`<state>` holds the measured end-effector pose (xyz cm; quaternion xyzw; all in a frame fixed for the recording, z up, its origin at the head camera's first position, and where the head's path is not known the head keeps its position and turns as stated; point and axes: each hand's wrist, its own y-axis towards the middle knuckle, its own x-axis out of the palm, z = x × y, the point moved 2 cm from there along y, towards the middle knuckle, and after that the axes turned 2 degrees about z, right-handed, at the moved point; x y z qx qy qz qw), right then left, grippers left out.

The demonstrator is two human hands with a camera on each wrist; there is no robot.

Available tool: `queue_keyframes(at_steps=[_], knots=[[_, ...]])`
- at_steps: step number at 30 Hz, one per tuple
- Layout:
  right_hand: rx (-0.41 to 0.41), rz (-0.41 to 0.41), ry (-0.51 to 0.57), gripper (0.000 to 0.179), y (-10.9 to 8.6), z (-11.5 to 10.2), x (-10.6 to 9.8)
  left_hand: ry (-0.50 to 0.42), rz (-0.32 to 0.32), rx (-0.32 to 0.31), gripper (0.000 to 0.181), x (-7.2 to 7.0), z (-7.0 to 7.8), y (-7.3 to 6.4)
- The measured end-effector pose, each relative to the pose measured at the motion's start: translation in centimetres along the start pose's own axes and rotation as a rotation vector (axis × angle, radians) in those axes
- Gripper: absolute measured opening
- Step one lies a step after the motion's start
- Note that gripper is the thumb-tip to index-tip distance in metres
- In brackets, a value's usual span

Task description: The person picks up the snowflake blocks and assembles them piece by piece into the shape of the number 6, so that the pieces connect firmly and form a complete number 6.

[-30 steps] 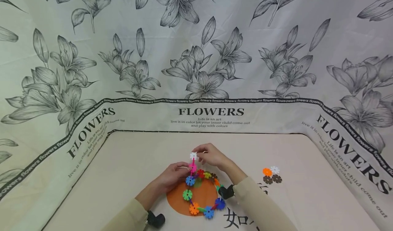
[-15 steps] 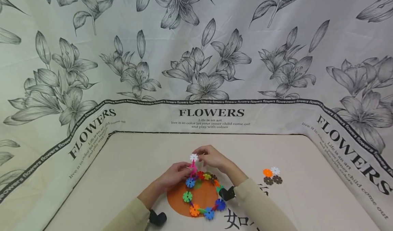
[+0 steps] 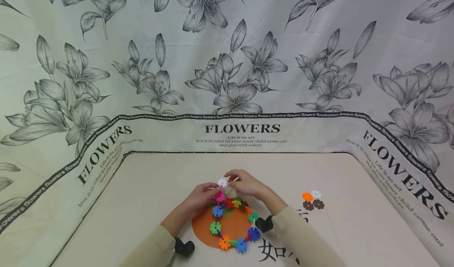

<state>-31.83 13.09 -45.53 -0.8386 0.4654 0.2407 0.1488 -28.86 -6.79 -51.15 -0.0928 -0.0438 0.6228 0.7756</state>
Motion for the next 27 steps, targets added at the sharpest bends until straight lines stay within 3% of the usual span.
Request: queue_keyframes(at_steps=[7, 16, 27], knots=[[0.003, 0.055, -0.121, 0.032, -2.1, 0.1, -2.2, -0.005, 0.011, -0.025, 0.043, 0.2, -0.3, 0.6], [-0.033, 0.137, -0.270, 0.031, -7.4, 2.0, -7.3, -0.037, 0.007, -0.030, 0.045, -0.3, -0.2, 0.3], [0.117, 0.229, -0.374, 0.037, -14.5, 6.6, -11.7, -0.068, -0.013, -0.063, 0.045, -0.4, -0.5, 0.5]])
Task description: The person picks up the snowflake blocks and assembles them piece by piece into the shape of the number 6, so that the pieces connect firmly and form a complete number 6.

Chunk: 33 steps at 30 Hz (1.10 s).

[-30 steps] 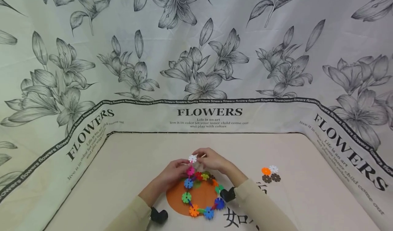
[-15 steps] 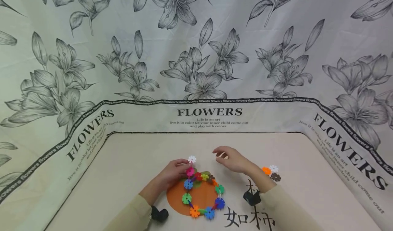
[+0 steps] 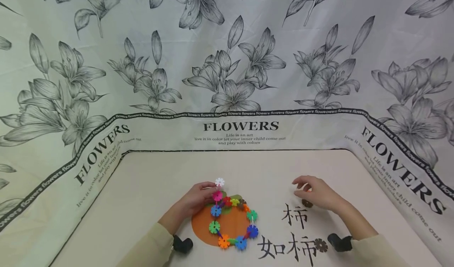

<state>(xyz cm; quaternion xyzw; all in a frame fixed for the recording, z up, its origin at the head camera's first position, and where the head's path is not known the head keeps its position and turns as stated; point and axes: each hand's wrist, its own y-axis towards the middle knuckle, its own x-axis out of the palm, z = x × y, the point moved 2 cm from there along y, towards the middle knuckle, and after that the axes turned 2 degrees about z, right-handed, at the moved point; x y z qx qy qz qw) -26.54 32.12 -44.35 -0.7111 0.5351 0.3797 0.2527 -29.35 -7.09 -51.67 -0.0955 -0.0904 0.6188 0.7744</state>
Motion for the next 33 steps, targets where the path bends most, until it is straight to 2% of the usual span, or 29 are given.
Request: queue_keyframes(at_steps=[4, 7, 12, 16, 21, 23, 28, 33], knots=[[0.057, -0.037, -0.018, 0.033, -1.3, 2.1, -0.9, -0.007, -0.001, -0.009, 0.045, -0.1, -0.1, 0.2], [0.055, -0.111, 0.020, 0.028, -2.4, 3.3, -1.3, -0.011, -0.001, -0.018, 0.046, -0.1, -0.2, 0.2], [-0.051, -0.268, 0.137, 0.028, -4.9, 4.5, -1.1, -0.025, -0.001, -0.029, 0.046, -0.1, -0.2, 0.3], [-0.141, -0.345, 0.172, 0.037, -7.1, 4.9, -0.3, -0.027, -0.004, -0.026, 0.047, -0.2, 0.0, 0.2], [-0.279, -0.320, 0.162, 0.041, -8.8, 4.6, 0.5, -0.024, -0.001, -0.019, 0.047, -0.4, 0.1, 0.1], [-0.290, -0.298, 0.149, 0.039, -9.0, 4.5, 0.7, -0.025, -0.003, -0.015, 0.046, -0.4, 0.1, 0.1], [-0.240, -0.291, 0.146, 0.032, -9.2, 4.4, 1.1, -0.031, -0.011, -0.012, 0.044, -0.3, 0.1, 0.1], [-0.233, -0.287, 0.152, 0.029, -9.4, 4.2, 1.3, -0.027, 0.004, -0.019, 0.044, -0.1, -0.1, 0.3]])
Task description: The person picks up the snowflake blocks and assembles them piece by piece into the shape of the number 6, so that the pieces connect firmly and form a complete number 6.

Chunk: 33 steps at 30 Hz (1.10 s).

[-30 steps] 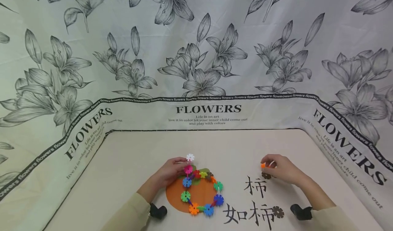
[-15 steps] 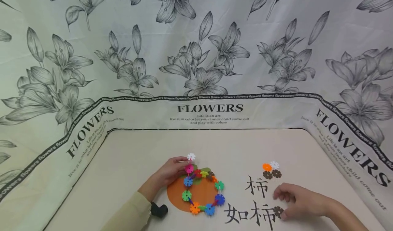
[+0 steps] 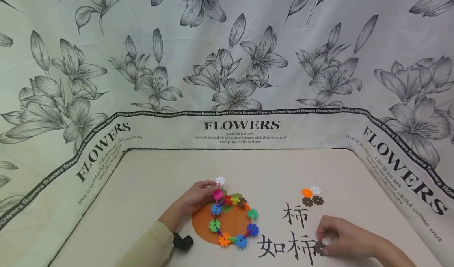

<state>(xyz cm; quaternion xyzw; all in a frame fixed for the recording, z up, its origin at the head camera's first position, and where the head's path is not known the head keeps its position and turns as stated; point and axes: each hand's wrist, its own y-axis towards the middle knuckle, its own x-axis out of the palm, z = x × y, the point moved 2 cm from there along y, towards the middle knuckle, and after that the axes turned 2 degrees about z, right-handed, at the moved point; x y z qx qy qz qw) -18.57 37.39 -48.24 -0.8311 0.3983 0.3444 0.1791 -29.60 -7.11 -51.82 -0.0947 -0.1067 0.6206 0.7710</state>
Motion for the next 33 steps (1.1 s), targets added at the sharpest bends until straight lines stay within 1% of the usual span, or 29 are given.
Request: queue_keyframes(at_steps=[4, 6, 8, 10, 13, 15, 18, 22, 25, 28, 30, 33], knots=[[0.029, -0.044, 0.053, 0.021, 0.5, -0.1, 0.1, 0.000, 0.008, 0.003, 0.045, -0.1, -0.1, 0.0], [0.026, -0.058, 0.086, 0.017, 0.8, -0.3, 0.1, -0.001, 0.004, 0.005, 0.043, -0.1, -0.1, 0.0], [0.044, -0.061, 0.120, 0.015, 1.5, -0.6, 0.0, -0.001, 0.001, 0.006, 0.041, -0.1, -0.1, 0.0], [0.066, -0.041, 0.140, 0.012, 2.6, -1.1, -0.2, 0.005, -0.001, 0.008, 0.041, -0.1, 0.0, -0.1], [0.098, 0.012, 0.149, 0.010, 4.8, -2.3, -0.4, 0.024, 0.001, 0.013, 0.044, -0.1, 0.2, -0.1], [0.099, 0.047, 0.166, 0.010, 6.4, -3.1, -0.4, 0.027, -0.001, 0.015, 0.046, -0.1, 0.2, 0.0], [0.073, 0.097, 0.177, 0.011, 8.8, -4.6, 0.0, 0.016, -0.012, 0.015, 0.045, -0.2, 0.0, 0.1], [0.002, 0.159, 0.147, 0.009, 12.2, -6.0, 0.7, -0.015, -0.029, 0.024, 0.041, -0.4, -0.1, 0.0], [-0.027, 0.201, 0.115, 0.008, 14.8, -6.4, 1.2, -0.027, -0.037, 0.038, 0.038, -0.5, -0.1, 0.0], [-0.035, 0.238, 0.098, 0.008, 17.1, -6.6, 1.8, -0.038, -0.041, 0.042, 0.037, -0.5, -0.2, 0.0], [-0.039, 0.247, 0.122, 0.008, 18.4, -6.7, 2.2, -0.040, -0.041, 0.040, 0.038, -0.5, -0.2, 0.0], [-0.040, 0.241, 0.196, 0.009, 20.3, -6.9, 2.8, -0.041, -0.033, 0.033, 0.037, -0.5, -0.2, 0.1]])
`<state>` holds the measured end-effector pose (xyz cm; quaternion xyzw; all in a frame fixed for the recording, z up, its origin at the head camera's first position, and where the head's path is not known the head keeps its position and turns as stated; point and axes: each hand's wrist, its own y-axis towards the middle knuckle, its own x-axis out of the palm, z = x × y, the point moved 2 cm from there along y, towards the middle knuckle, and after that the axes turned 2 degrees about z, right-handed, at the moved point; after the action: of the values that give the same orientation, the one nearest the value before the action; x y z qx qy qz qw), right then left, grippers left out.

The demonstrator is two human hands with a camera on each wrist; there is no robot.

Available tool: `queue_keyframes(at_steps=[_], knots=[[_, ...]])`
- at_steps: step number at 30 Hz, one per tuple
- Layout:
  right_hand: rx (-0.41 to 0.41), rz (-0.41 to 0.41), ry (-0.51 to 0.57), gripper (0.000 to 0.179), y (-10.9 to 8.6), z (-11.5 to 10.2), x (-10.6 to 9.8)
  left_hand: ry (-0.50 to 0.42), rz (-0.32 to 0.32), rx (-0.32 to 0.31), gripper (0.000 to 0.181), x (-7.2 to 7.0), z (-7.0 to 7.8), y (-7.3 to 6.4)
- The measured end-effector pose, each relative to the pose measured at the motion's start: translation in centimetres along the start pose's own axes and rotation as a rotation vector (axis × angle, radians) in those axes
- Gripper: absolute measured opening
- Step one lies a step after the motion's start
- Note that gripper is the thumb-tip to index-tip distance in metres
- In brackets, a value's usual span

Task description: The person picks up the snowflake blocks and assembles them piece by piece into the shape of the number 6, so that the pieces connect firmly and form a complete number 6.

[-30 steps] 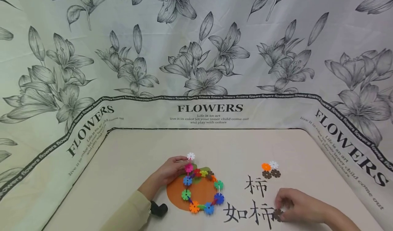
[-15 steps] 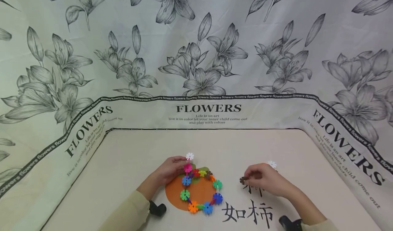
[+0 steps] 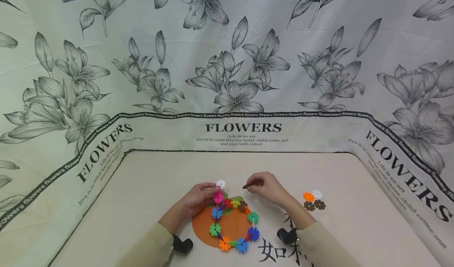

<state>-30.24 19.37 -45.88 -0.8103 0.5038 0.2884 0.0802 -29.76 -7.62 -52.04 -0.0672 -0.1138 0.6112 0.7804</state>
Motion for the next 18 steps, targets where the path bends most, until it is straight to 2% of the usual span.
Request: queue_keyframes(at_steps=[5, 11, 18], knots=[[0.027, -0.013, 0.082, 0.014, 2.2, -0.2, 1.4, 0.007, 0.016, 0.007, 0.033, 0.0, 0.0, 0.2], [0.058, -0.045, 0.100, 0.013, 4.2, -0.2, 2.3, 0.004, 0.036, -0.017, 0.030, 0.0, 0.3, 0.3], [0.040, -0.085, 0.097, 0.016, 5.8, 0.0, 2.6, 0.003, 0.027, -0.034, 0.030, 0.1, 0.7, 0.6]])
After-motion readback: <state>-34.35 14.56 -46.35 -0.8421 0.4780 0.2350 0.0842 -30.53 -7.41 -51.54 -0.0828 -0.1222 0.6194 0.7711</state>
